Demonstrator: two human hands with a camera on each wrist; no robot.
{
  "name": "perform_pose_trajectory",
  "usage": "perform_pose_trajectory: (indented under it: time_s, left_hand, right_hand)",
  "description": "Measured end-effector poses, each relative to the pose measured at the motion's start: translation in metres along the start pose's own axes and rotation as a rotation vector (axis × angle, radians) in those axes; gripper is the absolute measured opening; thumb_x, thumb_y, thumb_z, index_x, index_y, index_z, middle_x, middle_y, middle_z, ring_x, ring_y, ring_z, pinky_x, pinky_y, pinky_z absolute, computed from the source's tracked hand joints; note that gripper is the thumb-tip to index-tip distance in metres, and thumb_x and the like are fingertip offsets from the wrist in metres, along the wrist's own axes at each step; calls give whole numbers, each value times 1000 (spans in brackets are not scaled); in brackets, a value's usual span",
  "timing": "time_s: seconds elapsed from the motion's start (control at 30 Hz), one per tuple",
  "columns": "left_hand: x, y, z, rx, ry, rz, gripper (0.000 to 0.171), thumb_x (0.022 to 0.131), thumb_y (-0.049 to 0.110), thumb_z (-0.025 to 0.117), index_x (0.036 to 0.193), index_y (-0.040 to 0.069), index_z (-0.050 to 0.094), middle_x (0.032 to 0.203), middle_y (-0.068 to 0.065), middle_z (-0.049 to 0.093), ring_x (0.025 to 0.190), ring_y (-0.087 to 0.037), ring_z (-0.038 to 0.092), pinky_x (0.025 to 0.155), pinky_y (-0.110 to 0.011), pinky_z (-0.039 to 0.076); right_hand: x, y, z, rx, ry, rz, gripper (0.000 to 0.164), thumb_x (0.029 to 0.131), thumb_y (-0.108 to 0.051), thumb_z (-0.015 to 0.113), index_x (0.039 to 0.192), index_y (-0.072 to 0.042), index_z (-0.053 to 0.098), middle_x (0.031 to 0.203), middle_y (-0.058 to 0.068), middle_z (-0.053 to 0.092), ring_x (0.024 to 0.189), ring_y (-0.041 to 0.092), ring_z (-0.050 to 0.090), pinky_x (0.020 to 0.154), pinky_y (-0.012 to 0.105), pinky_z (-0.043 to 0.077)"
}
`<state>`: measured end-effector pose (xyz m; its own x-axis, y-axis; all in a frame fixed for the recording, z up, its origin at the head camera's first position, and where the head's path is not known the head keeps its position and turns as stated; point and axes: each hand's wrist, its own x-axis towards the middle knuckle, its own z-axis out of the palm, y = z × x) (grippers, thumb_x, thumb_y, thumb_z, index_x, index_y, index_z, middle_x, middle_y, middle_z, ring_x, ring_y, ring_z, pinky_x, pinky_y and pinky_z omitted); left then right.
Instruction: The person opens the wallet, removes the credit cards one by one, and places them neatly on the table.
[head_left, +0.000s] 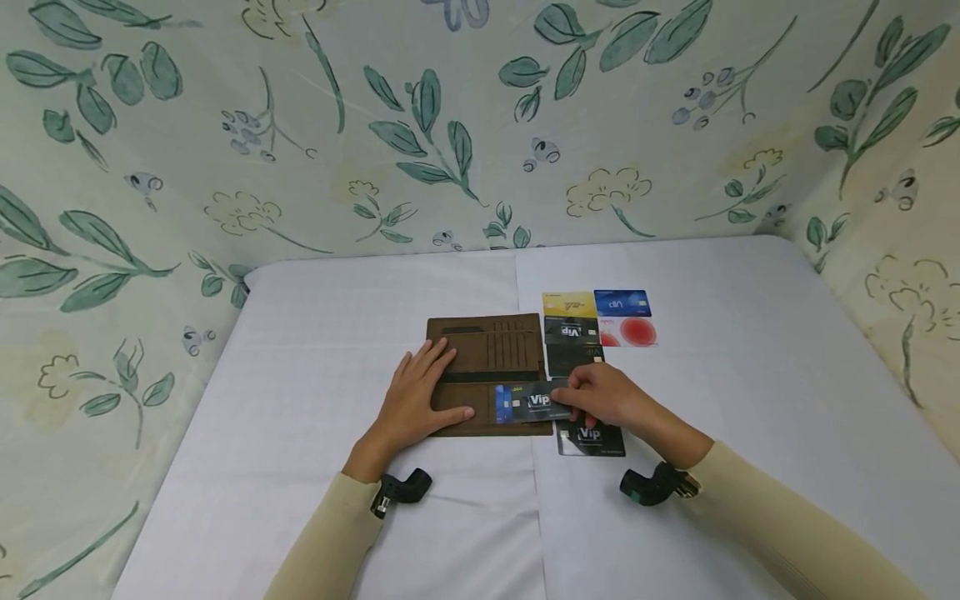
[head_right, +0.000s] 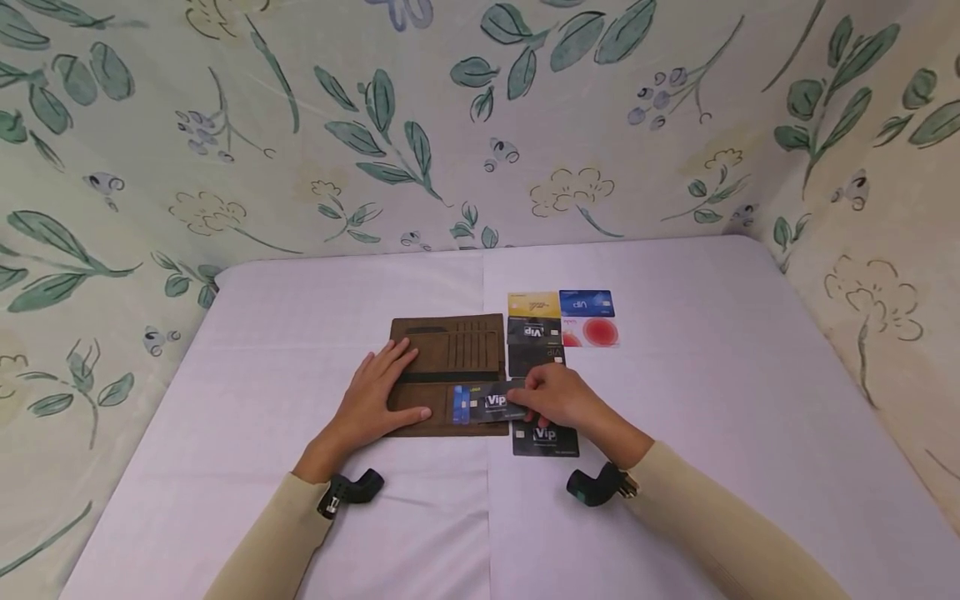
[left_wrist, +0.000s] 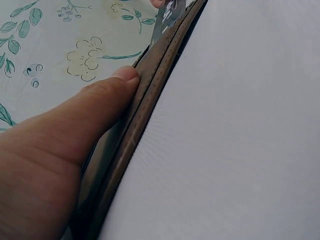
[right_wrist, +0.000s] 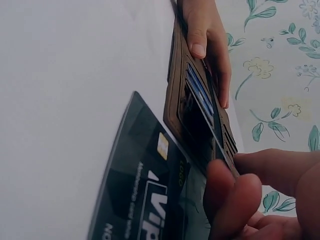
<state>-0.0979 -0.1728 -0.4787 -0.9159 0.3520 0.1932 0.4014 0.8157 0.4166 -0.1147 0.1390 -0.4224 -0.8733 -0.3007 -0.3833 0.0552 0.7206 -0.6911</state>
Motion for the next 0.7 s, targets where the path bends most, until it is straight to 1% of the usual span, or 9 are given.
perform_pose_trajectory:
  time_s: [0.2,0.33,0.47,0.57,0.63,0.7]
  left_hand:
    - [0,2,0,-2,-11,-10,98,76,65,69,151,12,35,158,-7,25,147,-28,16,117,-51,8]
    - [-1,2,1,1,-14,-10,98,76,66,68,151,12,34,158,-7,25,146,-29,16,117,-51,9]
    - [-1,2,1,0,-11,-12,98,76,67,67,151,12,34,158,-7,25,147,-28,15,117,-51,8]
    - [-1,1,1,-1,-13,-13,98,76,67,66,151,13,34,158,-6,24,147,-28,15,117,-50,8]
    - [-1,1,1,-3,-13,-11,98,77,67,66,151,13,34,158,-6,24,147,-28,15,117,-50,8]
    - [-1,2,1,-6,-12,-11,98,77,67,66,151,13,34,158,-6,24,147,-27,15,117,-50,8]
  right_hand:
    - [-1,5,0,11,37,28,22,91,-25,65,82,-7,57,61,3,62,50,18,55,59,30,43]
    - [-4,7,2,50,56,38,22,92,-25,65,84,-6,57,61,3,60,51,17,53,57,30,43]
    - [-9,10,1,150,77,2,23,93,-27,64,89,-5,59,63,5,61,53,17,53,52,29,44]
    - [-13,14,-4,246,96,-12,24,95,-27,61,95,-4,62,64,7,61,55,20,54,51,29,47]
    - [-17,15,-9,296,118,-12,25,96,-28,59,98,-3,63,65,9,60,57,23,55,52,29,49]
    - [-20,17,-15,330,142,5,28,97,-30,58,100,-3,63,67,10,60,60,25,57,55,28,50]
